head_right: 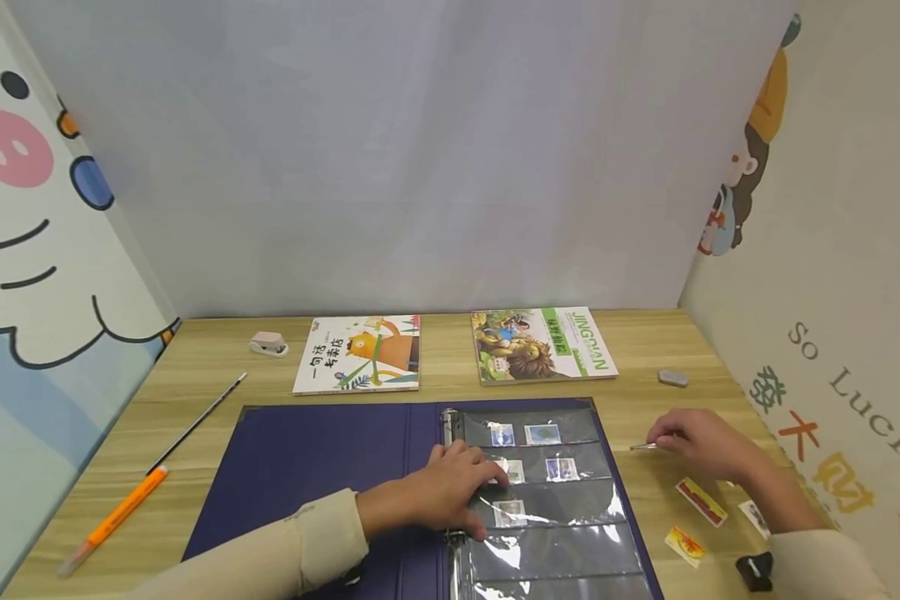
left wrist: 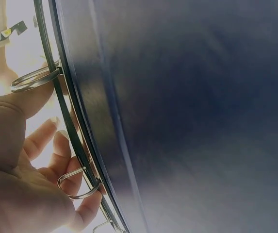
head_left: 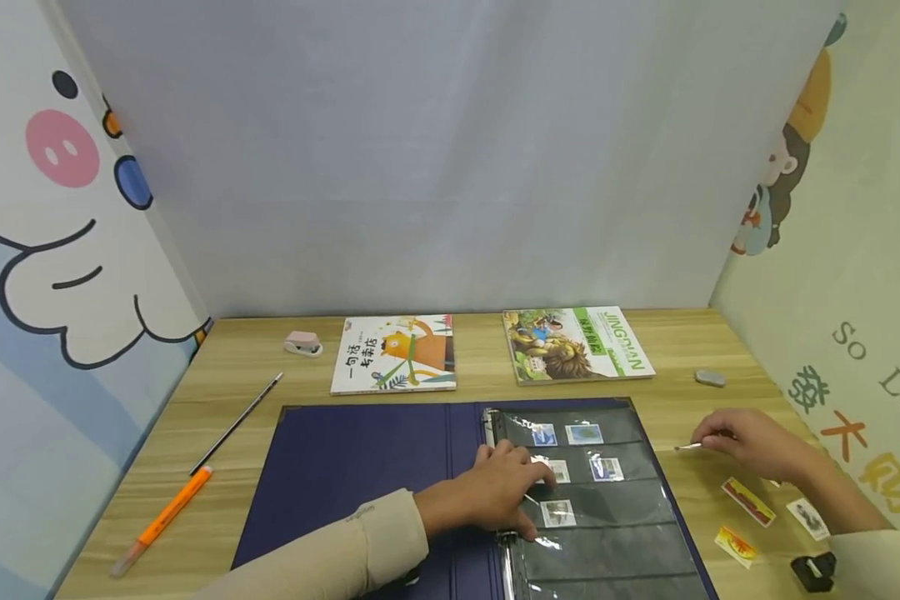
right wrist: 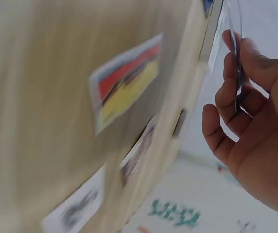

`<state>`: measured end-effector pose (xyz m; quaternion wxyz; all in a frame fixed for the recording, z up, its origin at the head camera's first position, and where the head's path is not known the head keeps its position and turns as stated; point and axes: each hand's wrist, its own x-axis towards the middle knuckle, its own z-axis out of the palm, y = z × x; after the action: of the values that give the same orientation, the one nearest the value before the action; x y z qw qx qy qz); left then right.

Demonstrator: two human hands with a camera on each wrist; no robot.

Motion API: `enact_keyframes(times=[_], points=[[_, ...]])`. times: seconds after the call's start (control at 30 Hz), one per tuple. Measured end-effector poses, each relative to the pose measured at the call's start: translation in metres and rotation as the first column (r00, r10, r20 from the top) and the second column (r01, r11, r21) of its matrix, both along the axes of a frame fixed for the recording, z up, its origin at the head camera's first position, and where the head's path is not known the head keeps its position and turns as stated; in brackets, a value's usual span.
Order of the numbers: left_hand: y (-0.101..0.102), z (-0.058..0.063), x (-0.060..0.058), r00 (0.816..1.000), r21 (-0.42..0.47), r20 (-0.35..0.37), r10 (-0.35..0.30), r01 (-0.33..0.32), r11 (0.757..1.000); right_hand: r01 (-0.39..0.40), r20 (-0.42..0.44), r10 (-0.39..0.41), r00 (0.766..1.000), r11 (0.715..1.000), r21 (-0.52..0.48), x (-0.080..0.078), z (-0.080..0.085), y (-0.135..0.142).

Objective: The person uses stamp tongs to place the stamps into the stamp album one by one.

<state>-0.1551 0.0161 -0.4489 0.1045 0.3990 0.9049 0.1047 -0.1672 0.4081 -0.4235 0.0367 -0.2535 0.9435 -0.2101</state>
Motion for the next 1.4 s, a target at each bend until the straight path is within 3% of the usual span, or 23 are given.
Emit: enact_keyframes(times=[0.17, 0.27, 0.5, 0.67, 0.87, 1.1, 1.4], points=[[0.000, -0.001, 0.000, 1.000, 0.003, 0.001, 0.002, -0.002, 1.000, 0.051, 0.081, -0.053, 0.995, 0.998, 0.034, 0.016, -0.007, 0.035], [0.000, -0.001, 0.001, 1.000, 0.005, -0.002, 0.001, -0.001, 1.000, 0.064, 0.079, -0.067, 0.995, 0.997, 0.031, 0.026, -0.011, 0.053], [-0.001, -0.001, 0.000, 1.000, 0.005, 0.008, 0.001, -0.001, 1.000, 0.214, 0.123, -0.241, 0.963, 0.956, 0.199, 0.042, -0.017, 0.078], [-0.001, 0.000, -0.001, 0.999, 0.001, 0.036, 0.002, -0.002, 1.000, 0.188, 0.110, -0.208, 0.972, 0.968, 0.168, 0.048, -0.021, 0.087], [-0.001, -0.001, -0.001, 0.999, -0.002, 0.049, 0.001, -0.001, 1.000, 0.150, 0.192, -0.163, 0.968, 0.985, 0.082, 0.050, -0.024, 0.082], [0.001, 0.001, -0.001, 0.999, -0.004, 0.043, -0.007, 0.007, 1.000, 0.156, 0.047, -0.160, 0.986, 0.985, 0.078, 0.049, -0.021, 0.068], [0.001, 0.001, -0.001, 1.000, -0.009, 0.030, -0.003, 0.004, 1.000, 0.072, -0.062, -0.070, 0.996, 0.997, 0.037, 0.018, -0.006, 0.021]])
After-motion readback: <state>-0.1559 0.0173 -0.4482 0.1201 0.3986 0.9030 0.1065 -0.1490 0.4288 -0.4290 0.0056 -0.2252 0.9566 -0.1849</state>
